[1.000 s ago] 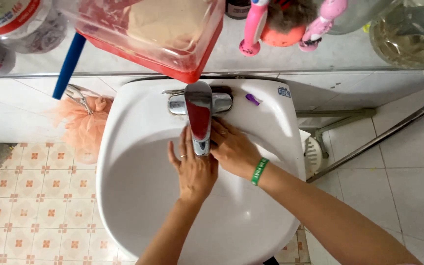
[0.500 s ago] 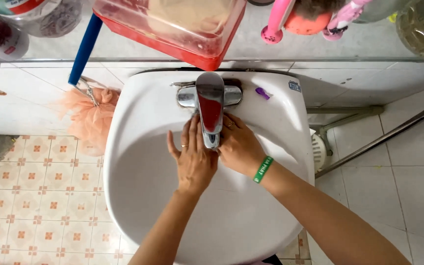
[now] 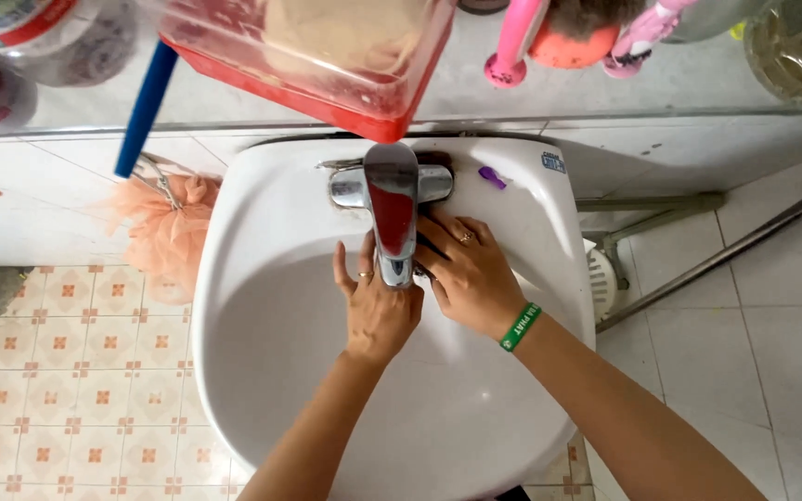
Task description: Cleaning a bathroom sink using a metal scrub and cleaning liquid.
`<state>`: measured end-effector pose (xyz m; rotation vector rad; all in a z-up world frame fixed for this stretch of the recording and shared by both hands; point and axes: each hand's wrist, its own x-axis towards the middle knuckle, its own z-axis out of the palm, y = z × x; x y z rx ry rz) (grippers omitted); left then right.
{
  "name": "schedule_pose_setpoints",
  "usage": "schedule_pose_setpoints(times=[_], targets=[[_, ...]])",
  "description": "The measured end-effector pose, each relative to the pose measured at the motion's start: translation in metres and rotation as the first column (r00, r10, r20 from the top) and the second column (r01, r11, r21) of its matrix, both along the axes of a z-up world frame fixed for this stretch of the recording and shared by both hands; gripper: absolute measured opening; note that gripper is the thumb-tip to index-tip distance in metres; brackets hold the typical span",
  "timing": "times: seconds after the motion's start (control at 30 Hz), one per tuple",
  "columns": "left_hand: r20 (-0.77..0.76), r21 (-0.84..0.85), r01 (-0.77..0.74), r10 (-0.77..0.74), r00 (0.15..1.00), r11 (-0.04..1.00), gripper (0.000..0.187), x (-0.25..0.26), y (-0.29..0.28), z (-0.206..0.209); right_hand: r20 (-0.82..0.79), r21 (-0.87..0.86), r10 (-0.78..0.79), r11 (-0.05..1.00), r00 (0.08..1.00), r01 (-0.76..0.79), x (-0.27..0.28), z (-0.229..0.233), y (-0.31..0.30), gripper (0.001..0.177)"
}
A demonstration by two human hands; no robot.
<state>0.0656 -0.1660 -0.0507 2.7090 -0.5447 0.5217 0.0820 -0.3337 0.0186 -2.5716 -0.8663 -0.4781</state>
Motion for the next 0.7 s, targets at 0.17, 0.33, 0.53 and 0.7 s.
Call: schedule_pose_setpoints(times=[0.17,0.33,0.53,0.7], targets=[[0.093,-0.024,-0.001,0.004,0.996,1.0,0.062,0.006,-0.031,0.005,-0.039,-0.005,-0.028,1.0,0.999,0.028,-0.004,0.01,-0.022,0.045],[0.072,-0.013,0.033,-0.032,0.997,0.999,0.066,0.005,-0.008,-0.002,-0.07,-0.014,-0.057,0.998,0.996,0.056,-0.001,0.015,-0.005,0.036],[-0.004,-0.016,-0.043,0.043,0.999,0.999,0.066,0.002,-0.017,-0.002,-0.051,0.004,0.043,0.999,0.998,-0.043,-0.001,0.01,-0.015,0.039],[0.071,-0.201,0.095,-0.082,0.994,0.975,0.067,0.01,-0.035,0.002,-0.12,0.009,-0.092,0.996,0.989,0.094,-0.008,0.021,-0.028,0.043]])
